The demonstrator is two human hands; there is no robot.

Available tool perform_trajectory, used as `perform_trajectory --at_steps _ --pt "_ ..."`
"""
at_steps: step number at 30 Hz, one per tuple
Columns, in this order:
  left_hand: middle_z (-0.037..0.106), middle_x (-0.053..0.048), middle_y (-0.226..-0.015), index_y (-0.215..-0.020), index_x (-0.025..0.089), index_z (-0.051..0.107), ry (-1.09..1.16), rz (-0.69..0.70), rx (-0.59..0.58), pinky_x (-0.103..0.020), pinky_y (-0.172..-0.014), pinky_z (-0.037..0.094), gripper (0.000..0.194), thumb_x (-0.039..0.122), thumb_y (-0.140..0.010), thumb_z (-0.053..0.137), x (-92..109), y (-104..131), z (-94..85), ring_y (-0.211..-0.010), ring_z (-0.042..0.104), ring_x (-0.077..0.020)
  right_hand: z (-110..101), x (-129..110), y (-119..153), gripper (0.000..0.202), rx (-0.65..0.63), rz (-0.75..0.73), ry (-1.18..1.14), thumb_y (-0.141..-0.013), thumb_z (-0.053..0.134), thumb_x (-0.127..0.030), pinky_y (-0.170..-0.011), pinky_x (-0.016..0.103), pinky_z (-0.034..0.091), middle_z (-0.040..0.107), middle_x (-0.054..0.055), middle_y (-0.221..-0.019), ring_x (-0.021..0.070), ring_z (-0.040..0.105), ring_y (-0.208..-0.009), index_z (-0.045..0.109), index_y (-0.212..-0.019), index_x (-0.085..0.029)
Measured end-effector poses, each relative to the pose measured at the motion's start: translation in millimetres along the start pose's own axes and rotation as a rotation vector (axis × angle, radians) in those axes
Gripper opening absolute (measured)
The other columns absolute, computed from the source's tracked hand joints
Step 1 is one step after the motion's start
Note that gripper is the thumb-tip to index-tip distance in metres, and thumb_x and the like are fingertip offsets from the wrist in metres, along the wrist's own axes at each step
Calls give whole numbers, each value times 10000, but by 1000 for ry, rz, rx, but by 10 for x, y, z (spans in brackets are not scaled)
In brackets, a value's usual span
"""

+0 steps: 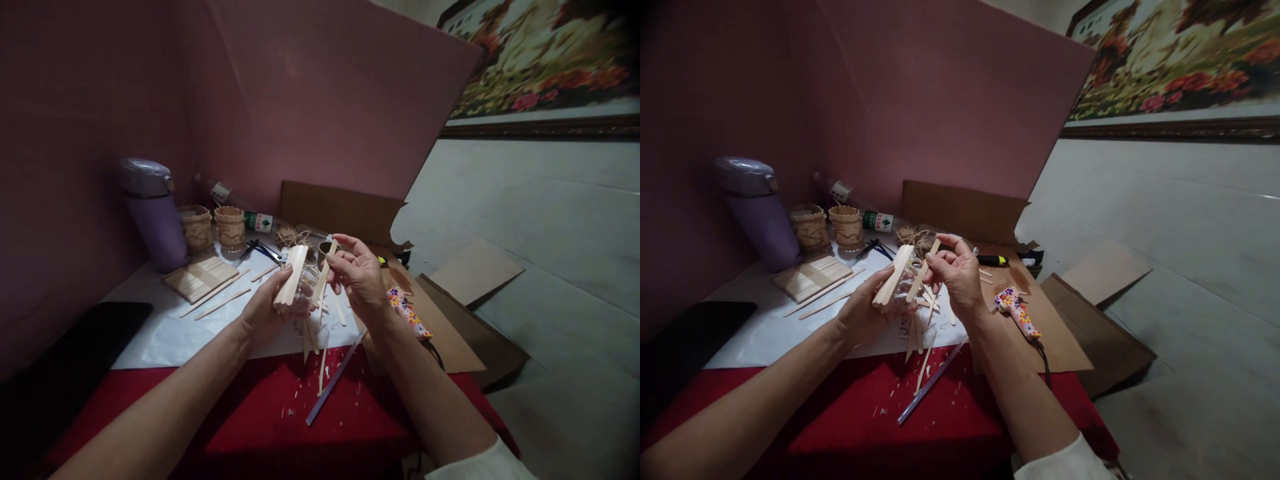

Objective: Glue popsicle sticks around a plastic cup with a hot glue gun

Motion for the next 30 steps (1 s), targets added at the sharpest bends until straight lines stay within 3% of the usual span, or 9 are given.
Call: perform_trajectory --at_steps 4,7,17,30 --pt "703 -105 -842 -1037 116 682 -22 -22 -71 -311 -593 546 330 364 -890 521 -36 -29 1 -612 641 -175 41 75 -21 426 4 -14 -4 -712 747 -312 -338 189 359 578 -83 -564 94 532 -409 523 -1056 -196" --pt "698 -104 -820 -1027 122 690 -20 -26 -99 -322 -640 552 333 381 -885 534 -59 -31 19 -627 639 -178 46 120 -18 379 45 4 25 -712 741 -327 -332 185 305 555 -91 -529 67 450 -356 545 -1007 -191" --pt "682 -92 -830 -1019 121 673 -112 8 -66 -316 -610 556 347 404 -818 663 -84 -7 32 -654 638 -180 -52 261 10 356 226 99 25 -624 785 -341 -400 183 259 540 -56 -652 44 390 -471 640 -900 -170" --pt "636 -68 -796 -1030 132 611 -153 14 -117 -317 -593 550 329 386 -825 651 -78 18 105 -626 610 -162 -67 333 9 357 228 98 -3 -599 808 -332 -442 194 288 589 -25 -704 57 420 -521 665 -879 -162"
Point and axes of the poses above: each hand's wrist, its own y-axis away from the middle knuckle, its own z-axis out of the palm, x = y × z, the point moved 7 cm from there along -y, towards the middle knuckle
